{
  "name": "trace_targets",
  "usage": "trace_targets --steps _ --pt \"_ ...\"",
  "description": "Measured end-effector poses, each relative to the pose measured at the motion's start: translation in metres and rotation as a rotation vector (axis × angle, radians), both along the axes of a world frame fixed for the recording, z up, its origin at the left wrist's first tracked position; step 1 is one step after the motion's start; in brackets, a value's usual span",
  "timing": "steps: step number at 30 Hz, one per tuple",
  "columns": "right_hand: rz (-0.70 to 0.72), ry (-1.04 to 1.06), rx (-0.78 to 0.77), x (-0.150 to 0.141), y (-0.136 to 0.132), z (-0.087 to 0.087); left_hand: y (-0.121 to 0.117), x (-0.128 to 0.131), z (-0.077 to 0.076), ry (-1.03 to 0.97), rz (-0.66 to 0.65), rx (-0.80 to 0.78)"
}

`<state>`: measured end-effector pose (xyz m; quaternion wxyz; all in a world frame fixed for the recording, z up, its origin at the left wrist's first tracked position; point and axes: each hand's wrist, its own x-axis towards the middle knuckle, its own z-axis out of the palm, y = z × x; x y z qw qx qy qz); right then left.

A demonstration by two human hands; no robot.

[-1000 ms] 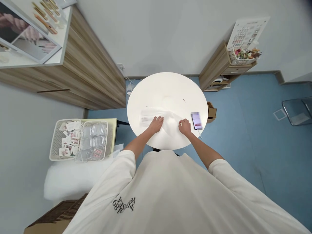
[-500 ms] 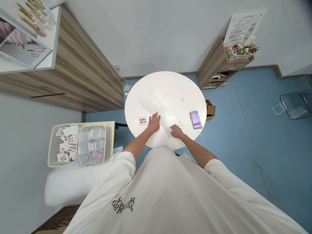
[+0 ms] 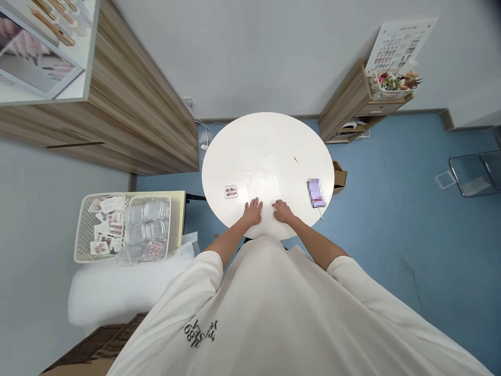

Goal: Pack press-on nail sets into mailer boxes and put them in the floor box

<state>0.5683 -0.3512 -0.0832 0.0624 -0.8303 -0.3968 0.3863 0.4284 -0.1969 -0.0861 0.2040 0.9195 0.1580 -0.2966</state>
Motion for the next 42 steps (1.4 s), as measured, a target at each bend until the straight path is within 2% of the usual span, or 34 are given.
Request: trace_targets --steps 5,9,13,17,20,24,29,33,37,42 --pt "-0.029 0.079 0.025 -0.008 0.001 0.000 0.019 -0.007 -0.004 -0.046 -0.041 -0.002" --pt "-0.042 0.080 0.041 -0.012 0.001 0.003 0.039 -0.021 0.001 -0.134 0.042 0.050" --pt "-0.071 0.024 0.067 -0.014 -0.002 0.009 0.077 -0.041 0.007 -0.250 0.187 0.172" --pt "-0.113 0.000 0.049 -0.020 -0.008 0.014 0.119 -0.056 0.006 -0.269 0.257 0.216" --pt "-0.142 -0.013 0.028 -0.029 -0.014 0.018 0.140 -0.059 0.000 -0.254 0.247 0.197" --pt "-0.172 -0.037 -0.007 -0.039 -0.020 0.025 0.153 -0.056 -0.007 -0.282 0.181 0.192" --pt "-0.198 -0.062 -0.018 -0.044 -0.024 0.028 0.159 -0.056 -0.007 -0.299 0.129 0.174" --pt "-0.175 -0.085 -0.019 -0.044 -0.024 0.023 0.150 -0.055 -0.001 -0.354 0.147 0.154" --pt "-0.117 -0.113 -0.004 -0.038 -0.022 0.018 0.124 -0.039 0.007 -0.399 0.137 0.081" --pt "-0.020 -0.127 -0.030 -0.024 -0.015 0.010 0.079 -0.001 0.008 -0.383 0.091 -0.010"
